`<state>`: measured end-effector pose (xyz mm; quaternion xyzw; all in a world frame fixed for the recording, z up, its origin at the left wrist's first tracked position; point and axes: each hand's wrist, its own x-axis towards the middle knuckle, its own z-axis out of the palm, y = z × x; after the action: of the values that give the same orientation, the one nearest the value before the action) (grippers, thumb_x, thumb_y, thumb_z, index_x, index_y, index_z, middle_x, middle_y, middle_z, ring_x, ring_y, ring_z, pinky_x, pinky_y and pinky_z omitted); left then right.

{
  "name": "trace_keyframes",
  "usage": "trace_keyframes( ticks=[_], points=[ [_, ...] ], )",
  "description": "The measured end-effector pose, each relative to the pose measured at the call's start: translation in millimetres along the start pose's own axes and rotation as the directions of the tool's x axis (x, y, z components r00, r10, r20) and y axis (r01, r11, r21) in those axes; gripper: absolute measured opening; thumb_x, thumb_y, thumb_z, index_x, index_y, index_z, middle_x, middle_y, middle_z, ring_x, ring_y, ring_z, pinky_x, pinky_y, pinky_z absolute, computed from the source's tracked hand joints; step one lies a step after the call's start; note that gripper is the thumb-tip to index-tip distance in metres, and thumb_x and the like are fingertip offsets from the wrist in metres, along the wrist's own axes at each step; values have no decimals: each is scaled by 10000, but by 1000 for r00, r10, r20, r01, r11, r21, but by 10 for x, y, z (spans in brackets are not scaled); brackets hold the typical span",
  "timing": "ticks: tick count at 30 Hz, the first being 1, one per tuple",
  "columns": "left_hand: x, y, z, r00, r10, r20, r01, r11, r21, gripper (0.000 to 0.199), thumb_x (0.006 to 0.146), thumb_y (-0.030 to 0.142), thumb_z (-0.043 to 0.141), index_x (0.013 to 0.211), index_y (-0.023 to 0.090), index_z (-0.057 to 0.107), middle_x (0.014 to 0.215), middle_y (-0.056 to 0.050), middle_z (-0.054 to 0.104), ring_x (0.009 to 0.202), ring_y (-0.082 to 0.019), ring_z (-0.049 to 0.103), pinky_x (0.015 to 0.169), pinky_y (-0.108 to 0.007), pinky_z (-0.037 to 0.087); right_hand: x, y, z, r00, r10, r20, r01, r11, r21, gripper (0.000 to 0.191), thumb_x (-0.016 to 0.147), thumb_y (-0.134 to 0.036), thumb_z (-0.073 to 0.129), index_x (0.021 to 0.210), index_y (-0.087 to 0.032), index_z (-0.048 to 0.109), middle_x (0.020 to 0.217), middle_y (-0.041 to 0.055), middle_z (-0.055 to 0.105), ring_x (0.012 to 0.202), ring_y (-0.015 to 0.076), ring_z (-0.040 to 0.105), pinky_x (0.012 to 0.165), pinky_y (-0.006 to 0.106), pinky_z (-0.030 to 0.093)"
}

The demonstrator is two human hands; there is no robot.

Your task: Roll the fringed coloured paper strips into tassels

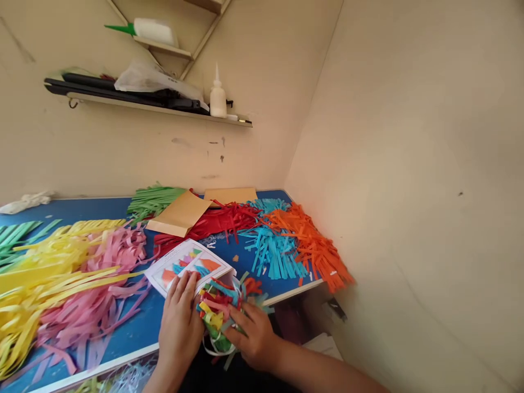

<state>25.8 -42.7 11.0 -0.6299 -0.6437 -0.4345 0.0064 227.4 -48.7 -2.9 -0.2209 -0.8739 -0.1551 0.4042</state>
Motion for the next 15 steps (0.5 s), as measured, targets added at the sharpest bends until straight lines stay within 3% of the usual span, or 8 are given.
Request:
trace_keyframes(
  ticks=[5, 7, 9, 12, 14, 15],
  points=[
    [-12, 64, 40, 999, 32, -7, -32, 998, 50, 477, 976, 346, 330, 1361, 138, 519, 1417, -197, 539, 1439, -306, 351, 1167, -553, 320, -12, 142, -71, 958, 6, 285, 10, 998, -55, 286, 963, -232, 537, 1235, -264, 621, 1330, 55, 624, 956, 241, 616, 691, 364, 557],
    [-52, 123, 55, 1000, 31, 6, -31, 996, 87, 487, 979, 361, 336, 1344, 107, 534, 1429, -223, 523, 1454, -317, 320, 1161, -560, 319, 92, 151, -118, 904, 62, 422, -48, 998, -44, 310, 973, -228, 519, 1270, -264, 602, 1335, 70, 620, 921, 245, 621, 673, 371, 550],
    [-96, 214, 63, 999, 19, 40, -25, 988, 155, 478, 984, 351, 333, 1333, 107, 549, 1453, -225, 501, 1465, -339, 291, 1145, -609, 306, 220, 164, -114, 837, 166, 522, -198, 980, 6, 356, 941, -194, 550, 1291, -245, 594, 1323, 85, 625, 927, 250, 636, 703, 369, 551],
    [-144, 367, 47, 993, -26, 112, -5, 963, 269, 455, 992, 329, 322, 1307, 125, 580, 1458, -214, 505, 1432, -399, 335, 1084, -741, 263, 394, 188, -39, 747, 375, 549, -536, 828, 163, 465, 857, -70, 551, 1292, -223, 611, 1248, 53, 671, 980, 214, 663, 808, 290, 539],
    [-151, 453, 15, 990, -41, 133, 0, 955, 298, 456, 996, 328, 314, 1303, 127, 586, 1447, -213, 518, 1407, -411, 374, 1056, -773, 257, 459, 171, 27, 732, 455, 506, -632, 731, 256, 491, 849, -30, 508, 1293, -209, 617, 1231, 35, 680, 1035, 187, 658, 871, 246, 519],
    [-149, 490, -4, 990, -37, 133, -5, 954, 300, 459, 997, 329, 311, 1305, 124, 584, 1445, -213, 520, 1404, -406, 380, 1058, -769, 260, 477, 149, 60, 747, 465, 476, -625, 734, 265, 464, 870, -41, 497, 1291, -198, 617, 1254, 45, 667, 1073, 192, 644, 911, 259, 510]
  ],
)
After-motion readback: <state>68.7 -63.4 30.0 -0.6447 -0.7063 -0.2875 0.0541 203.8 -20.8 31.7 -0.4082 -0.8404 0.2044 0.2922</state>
